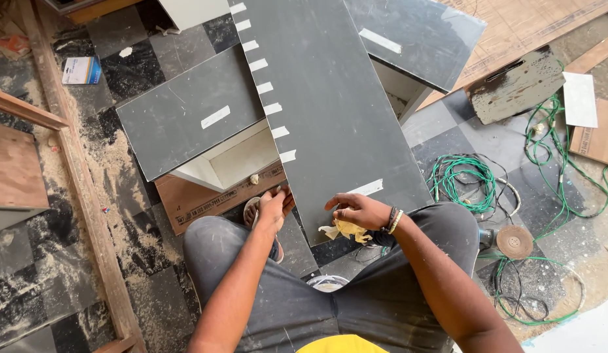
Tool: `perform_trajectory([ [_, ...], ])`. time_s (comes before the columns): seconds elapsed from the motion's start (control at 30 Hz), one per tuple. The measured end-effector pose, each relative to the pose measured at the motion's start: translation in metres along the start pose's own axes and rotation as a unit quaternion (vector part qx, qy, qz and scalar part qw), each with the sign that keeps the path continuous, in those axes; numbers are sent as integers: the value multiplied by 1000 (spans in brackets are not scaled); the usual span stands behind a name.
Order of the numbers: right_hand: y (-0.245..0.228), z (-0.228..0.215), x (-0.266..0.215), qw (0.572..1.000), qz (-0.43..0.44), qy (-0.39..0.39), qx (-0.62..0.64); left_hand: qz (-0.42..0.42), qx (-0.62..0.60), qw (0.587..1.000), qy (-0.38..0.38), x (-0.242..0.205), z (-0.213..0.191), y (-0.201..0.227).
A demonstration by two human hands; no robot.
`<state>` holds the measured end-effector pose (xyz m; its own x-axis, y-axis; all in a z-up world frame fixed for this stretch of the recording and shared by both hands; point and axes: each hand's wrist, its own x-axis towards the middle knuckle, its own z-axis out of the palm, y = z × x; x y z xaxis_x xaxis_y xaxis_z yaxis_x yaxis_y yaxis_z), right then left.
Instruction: Applying white adhesive tape to the edges of gray furniture panels.
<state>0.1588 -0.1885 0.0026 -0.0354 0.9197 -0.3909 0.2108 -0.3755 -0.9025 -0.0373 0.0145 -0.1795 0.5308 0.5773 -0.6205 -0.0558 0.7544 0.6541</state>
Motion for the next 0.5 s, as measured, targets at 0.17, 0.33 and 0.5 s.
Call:
perform_trajectory([
  [0.17,-1,2,2,999,31,-5,-32,-3,104,994,42,11,8,0],
  [0.33,2,3,-1,999,38,-8,-23,7,125,973,195,20,-1,1],
  [0.5,19,-6,-4,996,-14,8,91,374,276,873,146,-21,29,39],
])
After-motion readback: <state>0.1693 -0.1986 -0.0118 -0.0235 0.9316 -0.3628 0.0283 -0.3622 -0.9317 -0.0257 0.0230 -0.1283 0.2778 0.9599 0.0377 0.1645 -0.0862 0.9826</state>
